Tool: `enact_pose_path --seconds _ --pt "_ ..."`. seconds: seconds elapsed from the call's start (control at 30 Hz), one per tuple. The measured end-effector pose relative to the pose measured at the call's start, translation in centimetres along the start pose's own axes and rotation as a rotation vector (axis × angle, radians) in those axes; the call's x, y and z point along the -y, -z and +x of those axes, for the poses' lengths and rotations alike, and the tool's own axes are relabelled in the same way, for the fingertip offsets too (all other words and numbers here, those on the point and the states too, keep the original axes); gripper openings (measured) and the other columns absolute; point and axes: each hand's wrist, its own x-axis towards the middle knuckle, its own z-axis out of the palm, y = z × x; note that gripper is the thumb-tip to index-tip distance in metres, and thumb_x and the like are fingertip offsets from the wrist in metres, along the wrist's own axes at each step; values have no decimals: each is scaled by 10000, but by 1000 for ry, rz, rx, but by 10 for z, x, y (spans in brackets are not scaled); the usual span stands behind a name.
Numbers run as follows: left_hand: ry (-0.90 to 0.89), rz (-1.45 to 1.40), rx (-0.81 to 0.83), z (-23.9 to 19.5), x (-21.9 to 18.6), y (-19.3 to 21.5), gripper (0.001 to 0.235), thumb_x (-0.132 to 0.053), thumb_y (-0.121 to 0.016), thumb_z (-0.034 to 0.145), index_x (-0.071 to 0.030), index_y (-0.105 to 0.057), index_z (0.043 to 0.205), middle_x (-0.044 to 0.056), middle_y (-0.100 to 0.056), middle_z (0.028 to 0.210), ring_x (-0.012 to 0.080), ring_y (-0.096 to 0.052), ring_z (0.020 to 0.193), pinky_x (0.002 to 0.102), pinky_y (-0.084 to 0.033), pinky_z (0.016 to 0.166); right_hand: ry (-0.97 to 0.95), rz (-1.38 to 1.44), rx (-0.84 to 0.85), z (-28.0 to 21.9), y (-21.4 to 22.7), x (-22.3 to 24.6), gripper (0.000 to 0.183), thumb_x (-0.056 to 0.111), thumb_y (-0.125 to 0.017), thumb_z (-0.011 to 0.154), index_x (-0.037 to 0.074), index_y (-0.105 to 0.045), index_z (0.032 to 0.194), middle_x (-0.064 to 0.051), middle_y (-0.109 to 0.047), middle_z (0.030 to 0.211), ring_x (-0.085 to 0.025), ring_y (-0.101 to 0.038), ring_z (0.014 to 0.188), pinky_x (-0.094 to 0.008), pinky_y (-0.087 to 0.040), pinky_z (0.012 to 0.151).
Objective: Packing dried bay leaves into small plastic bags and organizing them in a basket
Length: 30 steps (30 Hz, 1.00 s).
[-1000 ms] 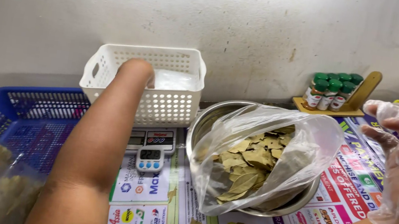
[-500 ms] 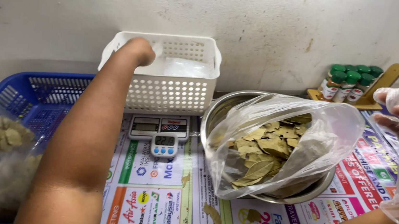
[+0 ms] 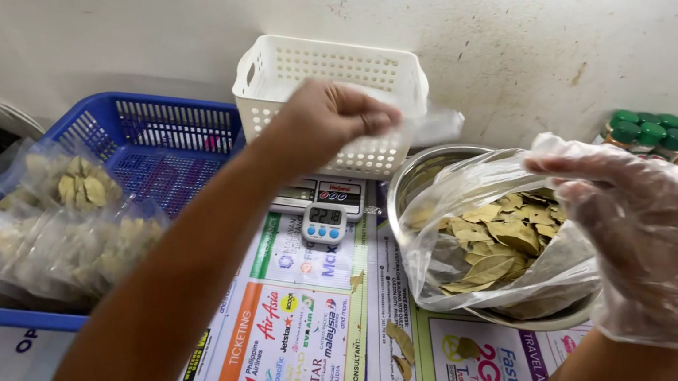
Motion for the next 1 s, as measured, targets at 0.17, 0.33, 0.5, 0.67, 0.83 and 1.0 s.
enact_pose_path --seconds 0.17,0.33,0.5,0.67,0.83,1.0 --pt "-39 -76 54 -43 21 -30 163 -141 -684 917 -41 -769 1013 194 -805 1043 248 -785 934 317 -672 862 -33 -164 129 5 -16 -3 305 258 -561 980 85 -736 1158 -90 -794 1117 -167 -751 943 -302 -601 842" --pt "-102 -195 64 -60 41 -42 266 -252 -726 879 -86 -770 1082 159 -796 1108 228 -770 1048 335 -646 942 -267 -142 323 8 -28 -13 431 390 -615 871 140 -756 1193 -59 -840 1174 -198 -810 1102 -339 -659 945" --pt "-221 -102 73 -63 70 -50 289 -259 -594 994 -76 -732 1170 136 -767 1180 237 -740 1140 331 -612 973 -91 -524 354 10 -48 -44 382 341 -841 775 178 -759 1111 -11 -836 1021 -162 -809 854 -303 -654 800" --pt "-356 79 -55 -65 79 -51 329 -275 -616 1022 -71 -717 1259 188 -755 1160 342 -717 1111 438 -545 999 -223 -493 388 12 -72 -47 231 337 -751 874 227 -812 1068 -117 -813 953 -298 -763 1017 -463 -588 932" --pt "-551 324 -457 -77 93 -38 689 -578 -673 909 -77 -566 1371 204 -696 1222 403 -643 1182 555 -473 1051 -161 -199 369 20 -76 -37 197 253 -668 938 125 -799 1010 -161 -814 944 -296 -786 937 -439 -622 882" --pt "-321 -708 47 -80 129 -31 905 -229 -742 925 -194 -133 1594 293 -493 1428 443 -579 1246 531 -551 1029 -340 194 345 19 -82 -28 310 217 -558 984 26 -774 1096 -206 -813 979 -297 -770 925 -457 -639 872"
